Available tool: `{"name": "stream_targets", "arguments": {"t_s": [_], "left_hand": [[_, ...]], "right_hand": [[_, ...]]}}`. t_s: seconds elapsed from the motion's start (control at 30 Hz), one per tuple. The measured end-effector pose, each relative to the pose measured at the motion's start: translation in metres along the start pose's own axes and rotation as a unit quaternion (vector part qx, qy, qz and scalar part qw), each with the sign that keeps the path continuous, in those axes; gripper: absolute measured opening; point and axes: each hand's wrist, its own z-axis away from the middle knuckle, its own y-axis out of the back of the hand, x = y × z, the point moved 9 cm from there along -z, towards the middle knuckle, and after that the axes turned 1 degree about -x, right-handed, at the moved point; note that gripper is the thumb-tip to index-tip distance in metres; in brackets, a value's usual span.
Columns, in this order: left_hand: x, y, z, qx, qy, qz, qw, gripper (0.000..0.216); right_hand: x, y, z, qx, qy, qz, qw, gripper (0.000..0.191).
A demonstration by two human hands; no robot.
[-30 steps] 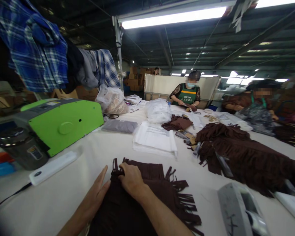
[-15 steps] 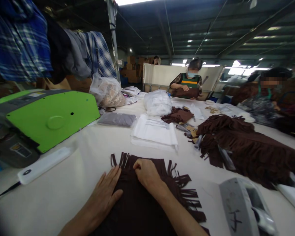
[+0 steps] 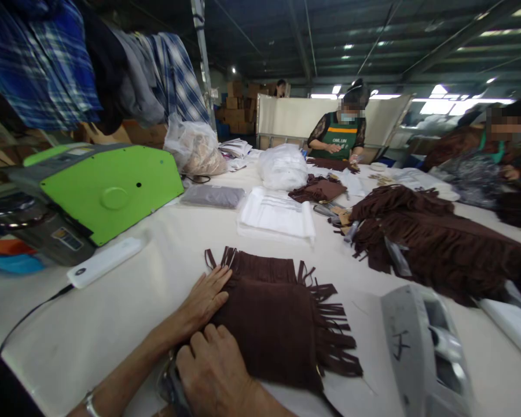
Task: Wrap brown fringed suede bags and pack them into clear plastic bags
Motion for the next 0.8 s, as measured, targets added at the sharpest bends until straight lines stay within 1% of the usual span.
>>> {"name": "stream_targets", "arguments": {"t_s": [0.07,0.13,0.2,0.27,0.33,0.43,0.53,0.6,0.67,0.73,0.77,0.8], "left_hand": [[0.000,-0.001,-0.001,0.004,-0.003,0.000,1.000,0.052],[-0.002,-0.002,-0.002,0.009,-0.004,-0.001,1.000,0.052],[-0.004,-0.002,-0.003,0.014,-0.003,-0.002,1.000,0.052],[-0.005,-0.002,-0.004,0.016,-0.004,-0.006,1.000,0.051],[-0.005,0.000,-0.003,0.017,-0.002,-0.012,1.000,0.050],[0.003,0.006,0.003,0.033,0.007,-0.033,0.999,0.049],[0.018,0.008,0.011,0.063,0.012,-0.053,0.997,0.051],[0.026,0.008,0.014,0.089,0.008,-0.062,0.994,0.052],[0.032,0.009,0.015,0.125,-0.011,-0.081,0.989,0.049],[0.041,0.012,0.014,0.161,-0.050,-0.112,0.979,0.046],[0.047,0.015,0.014,0.183,-0.068,-0.129,0.972,0.046],[0.055,0.020,0.016,0.209,-0.083,-0.144,0.964,0.047]], "right_hand": [[0.000,0.000,-0.002,-0.019,0.011,0.001,1.000,0.011],[0.007,0.003,-0.004,-0.045,-0.001,-0.005,0.999,0.006],[0.018,0.010,-0.006,-0.062,-0.020,-0.014,0.998,0.004],[0.025,0.019,-0.009,-0.066,-0.019,-0.013,0.998,0.004],[0.026,0.024,-0.009,-0.077,0.013,0.000,0.997,0.004],[0.024,0.025,0.000,-0.094,0.064,0.035,0.993,0.002],[0.029,0.026,0.017,-0.075,0.074,0.043,0.994,0.006],[0.036,0.027,0.031,-0.064,0.059,0.028,0.996,0.009],[0.046,0.030,0.049,-0.052,0.026,-0.006,0.998,0.007],[0.058,0.041,0.074,-0.017,-0.035,-0.070,0.997,0.009],[0.065,0.048,0.089,0.004,-0.076,-0.115,0.990,0.014],[0.073,0.056,0.108,0.029,-0.132,-0.162,0.977,0.017]]}}
